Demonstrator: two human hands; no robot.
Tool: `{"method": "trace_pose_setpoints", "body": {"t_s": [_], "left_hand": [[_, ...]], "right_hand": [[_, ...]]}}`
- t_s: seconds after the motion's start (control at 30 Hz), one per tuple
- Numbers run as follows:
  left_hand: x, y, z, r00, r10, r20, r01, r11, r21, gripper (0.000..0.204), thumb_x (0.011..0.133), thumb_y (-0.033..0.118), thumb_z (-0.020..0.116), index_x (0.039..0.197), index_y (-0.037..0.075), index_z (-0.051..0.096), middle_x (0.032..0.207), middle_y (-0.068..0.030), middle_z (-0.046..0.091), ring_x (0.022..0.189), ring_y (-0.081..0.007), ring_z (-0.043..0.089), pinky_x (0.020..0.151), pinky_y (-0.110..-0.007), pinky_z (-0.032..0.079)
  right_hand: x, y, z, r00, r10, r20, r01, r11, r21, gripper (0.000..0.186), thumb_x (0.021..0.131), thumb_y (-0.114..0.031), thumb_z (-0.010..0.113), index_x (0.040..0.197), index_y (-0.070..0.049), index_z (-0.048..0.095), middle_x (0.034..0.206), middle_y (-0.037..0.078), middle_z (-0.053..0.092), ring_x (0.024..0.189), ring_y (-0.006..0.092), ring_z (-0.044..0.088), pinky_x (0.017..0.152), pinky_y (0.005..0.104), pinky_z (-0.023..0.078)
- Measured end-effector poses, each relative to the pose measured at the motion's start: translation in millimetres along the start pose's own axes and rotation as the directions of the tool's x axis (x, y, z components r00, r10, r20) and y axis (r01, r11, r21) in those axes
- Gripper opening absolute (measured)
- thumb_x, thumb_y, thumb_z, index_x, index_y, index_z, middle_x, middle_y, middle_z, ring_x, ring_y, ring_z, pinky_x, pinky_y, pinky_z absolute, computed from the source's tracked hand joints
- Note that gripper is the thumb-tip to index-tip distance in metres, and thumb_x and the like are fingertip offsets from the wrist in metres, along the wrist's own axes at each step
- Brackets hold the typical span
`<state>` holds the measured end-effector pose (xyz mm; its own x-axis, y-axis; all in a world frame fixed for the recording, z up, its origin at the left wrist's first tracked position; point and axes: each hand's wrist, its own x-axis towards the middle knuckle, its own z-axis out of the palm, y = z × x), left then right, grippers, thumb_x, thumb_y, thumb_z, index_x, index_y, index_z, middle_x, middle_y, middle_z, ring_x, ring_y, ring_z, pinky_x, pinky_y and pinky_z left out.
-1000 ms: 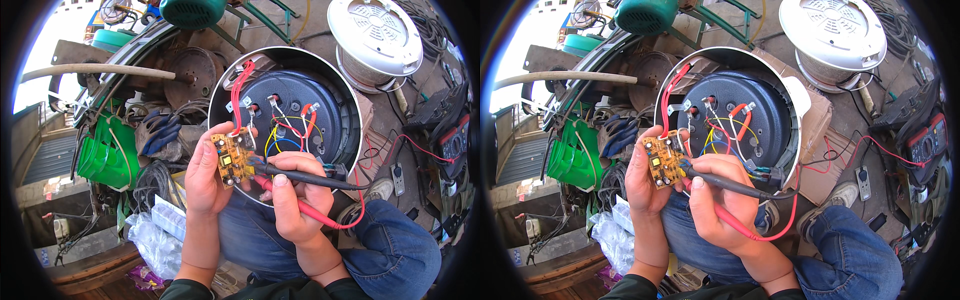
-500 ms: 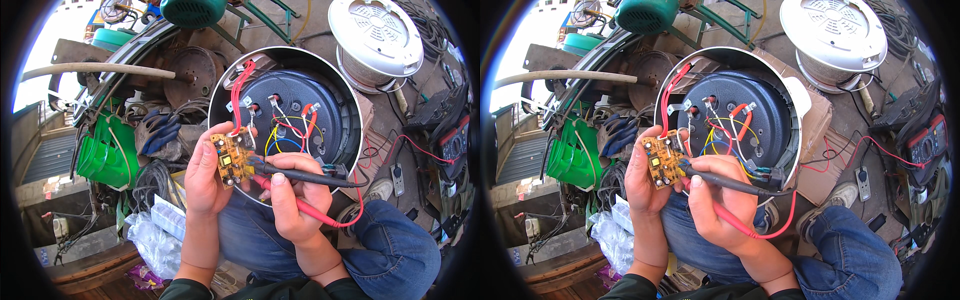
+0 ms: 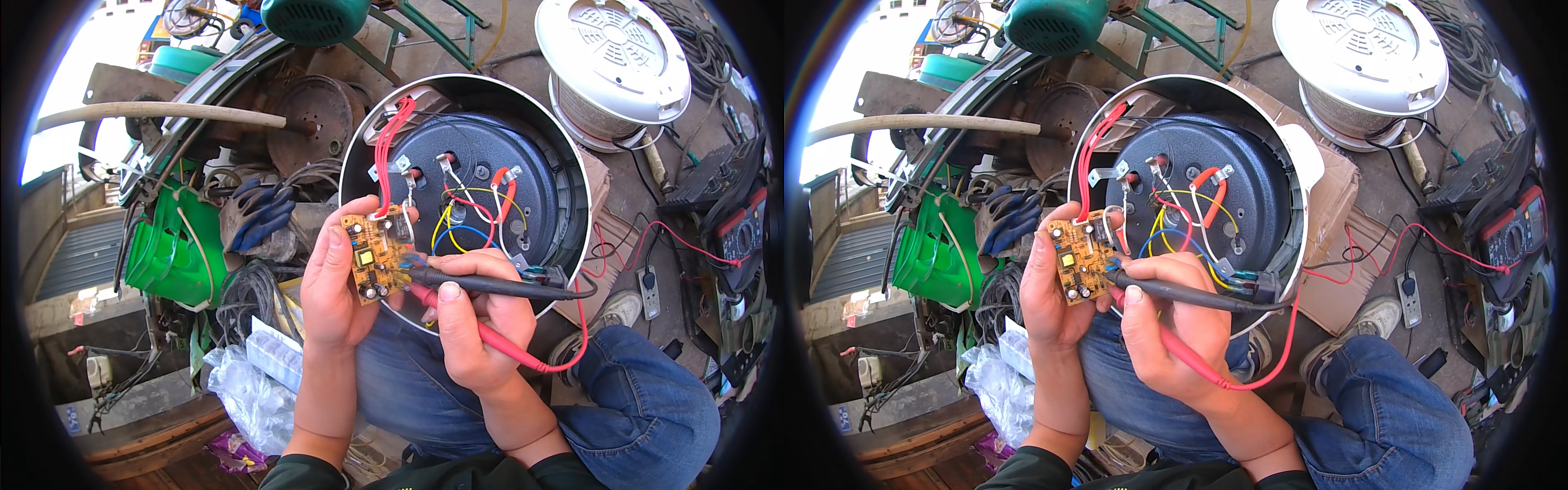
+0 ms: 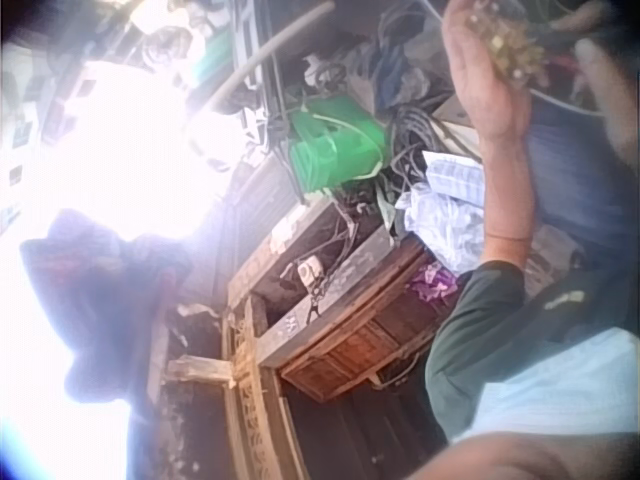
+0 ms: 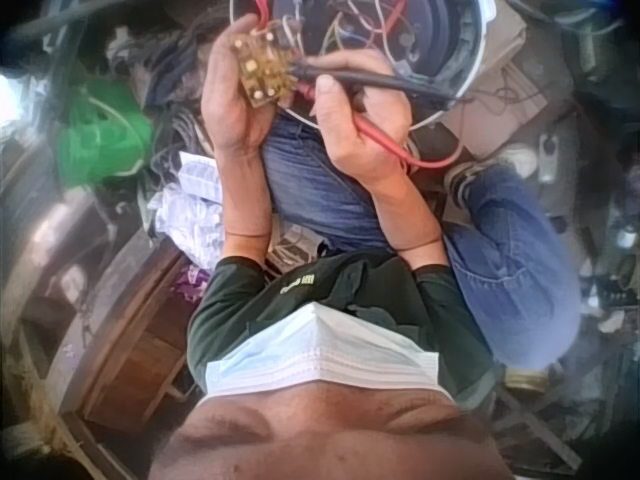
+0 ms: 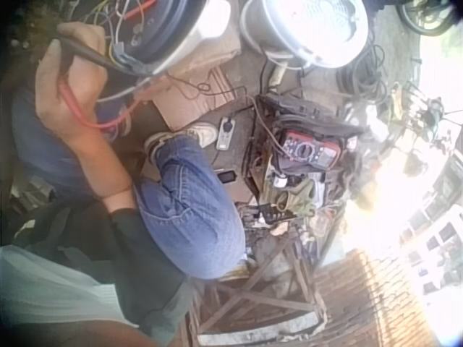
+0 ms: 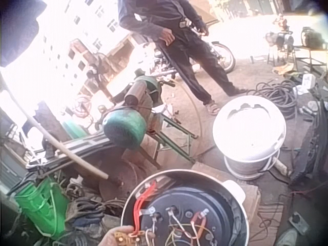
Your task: The person holds a small circuit board and uses a multimeter to test various points on the board. They move the probes between different components and wires while seated on the floor in a cluttered workshop.
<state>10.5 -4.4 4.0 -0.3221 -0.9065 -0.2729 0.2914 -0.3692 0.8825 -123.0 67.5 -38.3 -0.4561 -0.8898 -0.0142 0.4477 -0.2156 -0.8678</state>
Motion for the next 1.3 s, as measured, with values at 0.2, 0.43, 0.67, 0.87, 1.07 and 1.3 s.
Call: {"method": "trace_pose_setpoints", "body": {"t_s": [0.2, 0.43, 0.67, 0.87, 1.07, 1.3], "left_hand": [[1, 1, 2, 1.000, 0.015, -0.021, -0.014, 0.999, 0.048, 0.044, 0.110, 0.030, 0.032, 0.141, 0.000, 0.039, 0.132, -0.0310, 0.055, 0.100, -0.0323, 0.070, 0.059, -0.033, 0.061], [0, -2, -2, 0.998, 0.018, -0.060, -0.011, 0.993, 0.117, 0.048, 0.109, 0.037, 0.030, 0.142, 0.004, 0.040, 0.135, -0.0337, 0.051, 0.098, -0.0395, 0.069, 0.057, -0.036, 0.063], [0, -2, -3, 0.999, 0.028, -0.042, -0.024, 0.996, 0.089, 0.048, 0.109, 0.037, 0.030, 0.143, 0.004, 0.039, 0.135, -0.0340, 0.051, 0.099, -0.0391, 0.068, 0.059, -0.036, 0.063], [0, -1, -2, 0.998, 0.032, -0.047, -0.027, 0.994, 0.110, 0.048, 0.109, 0.037, 0.030, 0.143, 0.004, 0.039, 0.135, -0.0336, 0.050, 0.099, -0.0391, 0.068, 0.060, -0.036, 0.063], [1, 0, 3, 0.998, 0.048, -0.035, -0.046, 0.998, 0.044, 0.045, 0.110, 0.031, 0.032, 0.141, 0.000, 0.040, 0.132, -0.0307, 0.056, 0.100, -0.0331, 0.070, 0.059, -0.033, 0.061], [1, 0, 2, 0.994, 0.024, -0.103, -0.015, 0.996, 0.090, 0.049, 0.109, 0.040, 0.029, 0.144, 0.007, 0.039, 0.134, -0.0329, 0.052, 0.096, -0.0367, 0.070, 0.048, -0.030, 0.057]], "right_hand": [[-2, -6, 2, 0.997, 0.053, -0.054, -0.044, 0.988, 0.150, 0.021, 0.087, 0.006, 0.059, 0.107, 0.007, 0.059, 0.101, 0.017, 0.060, 0.082, 0.0182, 0.061, 0.072, 0.0281, 0.052], [-1, -10, -4, 0.999, 0.027, 0.018, -0.028, 0.999, 0.018, 0.020, 0.087, 0.007, 0.059, 0.107, 0.008, 0.059, 0.099, 0.016, 0.059, 0.074, 0.0158, 0.061, 0.064, 0.0266, 0.052], [-1, -9, -2, 0.999, 0.038, 0.021, -0.038, 0.999, -0.008, 0.020, 0.087, 0.004, 0.061, 0.107, 0.008, 0.059, 0.097, 0.016, 0.060, 0.074, 0.0183, 0.065, 0.063, 0.0282, 0.053], [-2, -11, -1, 0.999, 0.041, 0.003, -0.041, 0.999, -0.014, 0.020, 0.087, 0.004, 0.061, 0.107, 0.008, 0.060, 0.097, 0.017, 0.060, 0.075, 0.0181, 0.065, 0.064, 0.0289, 0.053], [-2, -6, -10, 0.989, 0.001, 0.151, 0.023, 0.987, -0.159, 0.022, 0.095, 0.000, 0.053, 0.114, 0.010, 0.052, 0.108, 0.017, 0.057, 0.077, 0.0147, 0.065, 0.060, 0.0222, 0.056], [-1, -10, -2, 0.995, 0.100, 0.013, -0.099, 0.993, -0.062, 0.018, 0.085, 0.002, 0.064, 0.103, 0.006, 0.064, 0.092, 0.015, 0.064, 0.073, 0.0199, 0.063, 0.063, 0.0299, 0.052]]}}
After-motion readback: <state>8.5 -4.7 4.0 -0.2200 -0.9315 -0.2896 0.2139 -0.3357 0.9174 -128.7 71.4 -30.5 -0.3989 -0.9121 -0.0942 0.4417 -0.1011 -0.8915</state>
